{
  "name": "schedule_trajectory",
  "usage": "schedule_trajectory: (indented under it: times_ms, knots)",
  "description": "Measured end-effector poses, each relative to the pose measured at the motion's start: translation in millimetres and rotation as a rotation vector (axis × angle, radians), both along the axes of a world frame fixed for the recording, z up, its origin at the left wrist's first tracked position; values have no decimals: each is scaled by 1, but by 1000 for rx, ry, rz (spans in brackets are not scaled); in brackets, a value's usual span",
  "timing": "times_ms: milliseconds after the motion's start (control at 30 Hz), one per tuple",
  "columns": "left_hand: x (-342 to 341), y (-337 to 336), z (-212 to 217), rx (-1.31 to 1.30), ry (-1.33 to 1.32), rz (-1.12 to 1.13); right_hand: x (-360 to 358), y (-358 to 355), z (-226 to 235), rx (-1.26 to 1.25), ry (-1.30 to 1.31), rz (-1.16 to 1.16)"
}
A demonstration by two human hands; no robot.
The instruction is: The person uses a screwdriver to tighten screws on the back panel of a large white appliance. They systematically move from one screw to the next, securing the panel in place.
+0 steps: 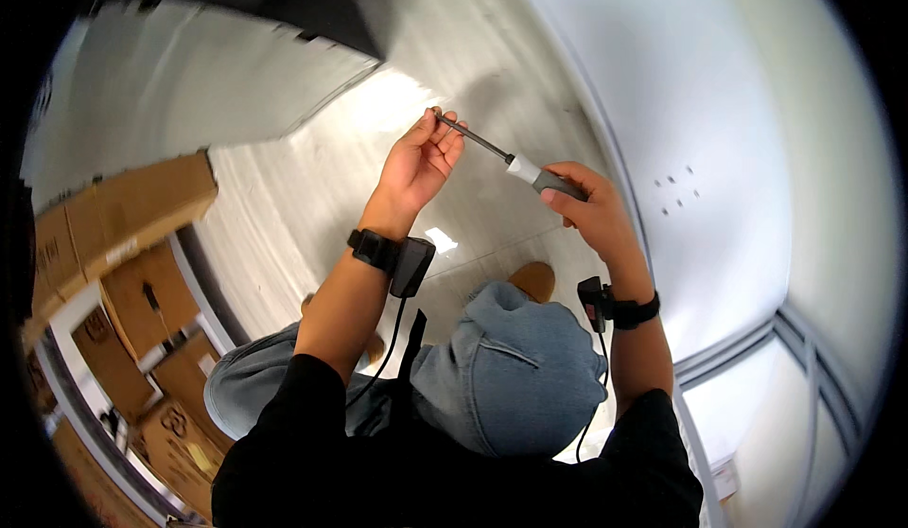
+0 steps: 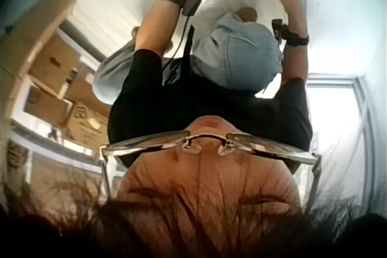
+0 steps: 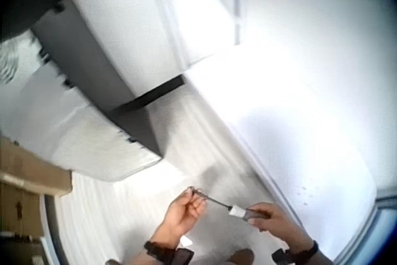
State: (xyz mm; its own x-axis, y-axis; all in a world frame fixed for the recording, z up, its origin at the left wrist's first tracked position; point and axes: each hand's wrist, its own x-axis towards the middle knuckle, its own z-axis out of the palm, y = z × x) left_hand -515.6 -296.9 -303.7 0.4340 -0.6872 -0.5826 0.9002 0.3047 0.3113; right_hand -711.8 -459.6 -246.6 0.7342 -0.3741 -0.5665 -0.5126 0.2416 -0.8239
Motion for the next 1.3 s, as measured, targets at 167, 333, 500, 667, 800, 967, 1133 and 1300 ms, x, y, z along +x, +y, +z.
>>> schedule_trajectory:
  times_ms: [167,333,500,667,800,967,1133,1300]
  knots:
    - [34,70,5,39,-10,216,76,29,10,-65,3,281]
    - [49,124,7,24,15,391,132,64,21,-74,56,423]
    - [62,165,-6,-26,34,509,176,95,23,-157,119,556]
    - [69,186,-12,-30,75,545,209,115,39,-420,121,751]
    - [69,186,-24,-48,173,592,222,147,65,-845,87,937]
    - [84,193,-34,60,246,540,235,178,55,-1068,72,973]
    - [116,208,-72,227,198,305,200,221,-1,-775,201,603]
    - [138,213,-92,499,-9,45,170,277,-64,-24,312,77]
